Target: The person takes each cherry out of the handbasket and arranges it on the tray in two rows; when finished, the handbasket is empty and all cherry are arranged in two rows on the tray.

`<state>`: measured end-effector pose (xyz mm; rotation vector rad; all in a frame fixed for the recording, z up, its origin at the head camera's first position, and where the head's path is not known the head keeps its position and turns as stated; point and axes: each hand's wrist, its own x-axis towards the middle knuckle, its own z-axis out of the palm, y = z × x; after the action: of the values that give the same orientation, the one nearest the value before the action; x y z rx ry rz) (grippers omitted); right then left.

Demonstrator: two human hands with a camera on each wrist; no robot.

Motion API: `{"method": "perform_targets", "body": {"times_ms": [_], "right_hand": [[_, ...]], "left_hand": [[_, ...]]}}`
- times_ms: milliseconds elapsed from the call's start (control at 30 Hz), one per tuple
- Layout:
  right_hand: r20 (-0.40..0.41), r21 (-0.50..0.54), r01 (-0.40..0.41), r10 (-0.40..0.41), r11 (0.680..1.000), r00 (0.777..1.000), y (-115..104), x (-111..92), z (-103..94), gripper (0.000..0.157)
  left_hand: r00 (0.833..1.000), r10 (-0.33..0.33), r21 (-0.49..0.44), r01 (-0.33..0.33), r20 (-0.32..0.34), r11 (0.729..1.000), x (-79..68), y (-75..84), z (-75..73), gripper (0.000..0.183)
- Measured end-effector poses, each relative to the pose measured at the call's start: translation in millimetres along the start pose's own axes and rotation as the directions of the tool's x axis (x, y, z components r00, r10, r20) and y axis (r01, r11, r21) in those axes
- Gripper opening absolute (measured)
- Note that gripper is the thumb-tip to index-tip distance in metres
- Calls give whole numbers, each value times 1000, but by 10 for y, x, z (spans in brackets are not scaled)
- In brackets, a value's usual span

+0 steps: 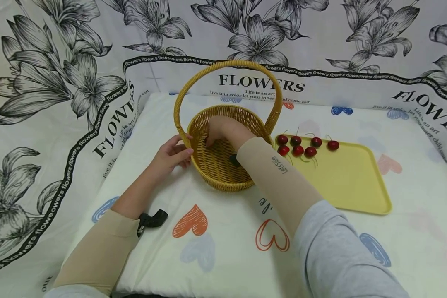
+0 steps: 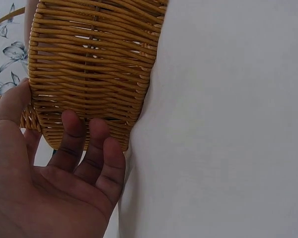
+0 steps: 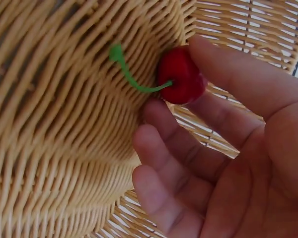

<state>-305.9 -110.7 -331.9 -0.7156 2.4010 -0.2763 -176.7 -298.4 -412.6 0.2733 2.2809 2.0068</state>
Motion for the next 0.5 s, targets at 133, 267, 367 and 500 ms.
{"method": "perform_targets", "body": {"times_ms": [133, 267, 367, 500], "right_hand": [[-21, -28, 17, -17, 999, 1000, -16, -16, -7, 26], [-38, -13, 56, -57, 998, 998, -17, -91, -58, 26], [-55, 30, 85, -84, 996, 995, 6, -193, -114, 27], [-93, 133, 103, -91, 986, 991, 83, -378, -156, 26]], "left_hand": [[1000, -4, -4, 4, -1, 1000, 9, 0, 0, 44], [1000, 3, -11, -3, 3, 1000, 18, -7, -7, 44], [1000, 8, -19, -8, -1, 1000, 20, -13, -7, 43], [1000, -2, -18, 2, 1, 1000, 19, -22, 1, 42]]}}
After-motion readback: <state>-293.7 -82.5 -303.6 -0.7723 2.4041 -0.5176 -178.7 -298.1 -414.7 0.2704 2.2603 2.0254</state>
